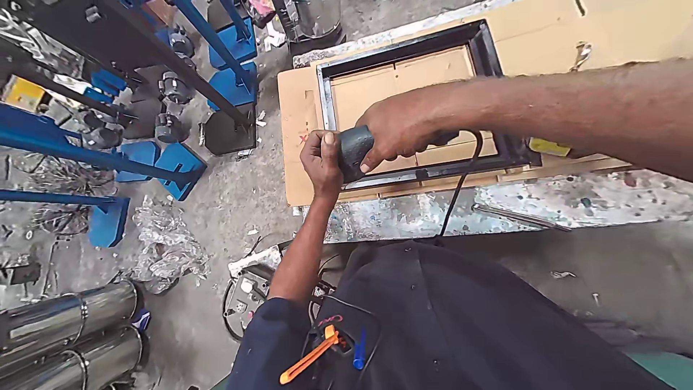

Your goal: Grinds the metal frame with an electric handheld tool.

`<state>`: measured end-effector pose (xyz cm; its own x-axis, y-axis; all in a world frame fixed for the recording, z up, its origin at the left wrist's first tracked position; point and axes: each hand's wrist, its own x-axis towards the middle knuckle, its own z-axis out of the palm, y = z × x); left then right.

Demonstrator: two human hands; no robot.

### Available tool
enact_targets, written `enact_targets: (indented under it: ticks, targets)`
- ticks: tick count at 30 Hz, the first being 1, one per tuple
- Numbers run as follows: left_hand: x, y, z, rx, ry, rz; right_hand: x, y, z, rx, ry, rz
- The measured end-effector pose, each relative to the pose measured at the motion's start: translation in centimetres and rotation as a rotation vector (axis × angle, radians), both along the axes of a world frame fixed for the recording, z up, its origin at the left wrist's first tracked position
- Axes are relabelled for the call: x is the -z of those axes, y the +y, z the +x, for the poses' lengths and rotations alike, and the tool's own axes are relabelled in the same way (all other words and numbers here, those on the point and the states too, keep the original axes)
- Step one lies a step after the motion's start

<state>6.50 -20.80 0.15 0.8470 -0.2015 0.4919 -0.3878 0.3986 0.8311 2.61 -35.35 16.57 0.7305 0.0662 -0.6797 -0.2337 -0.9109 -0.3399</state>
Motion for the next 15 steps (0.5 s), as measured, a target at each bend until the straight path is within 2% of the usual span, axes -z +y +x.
enact_targets:
  ticks: [3, 15]
  targets:
    - [-0.01, 0.03, -0.42, -0.064, -0.012, 0.012, 0.14, -0.31, 0.5, -0.048, -0.025, -0.015]
    - [0.26, 0.13, 0.32, -0.057, -0.005, 0.031, 0.5, -0.11, 0.92, -0.028, -0.038, 0.029]
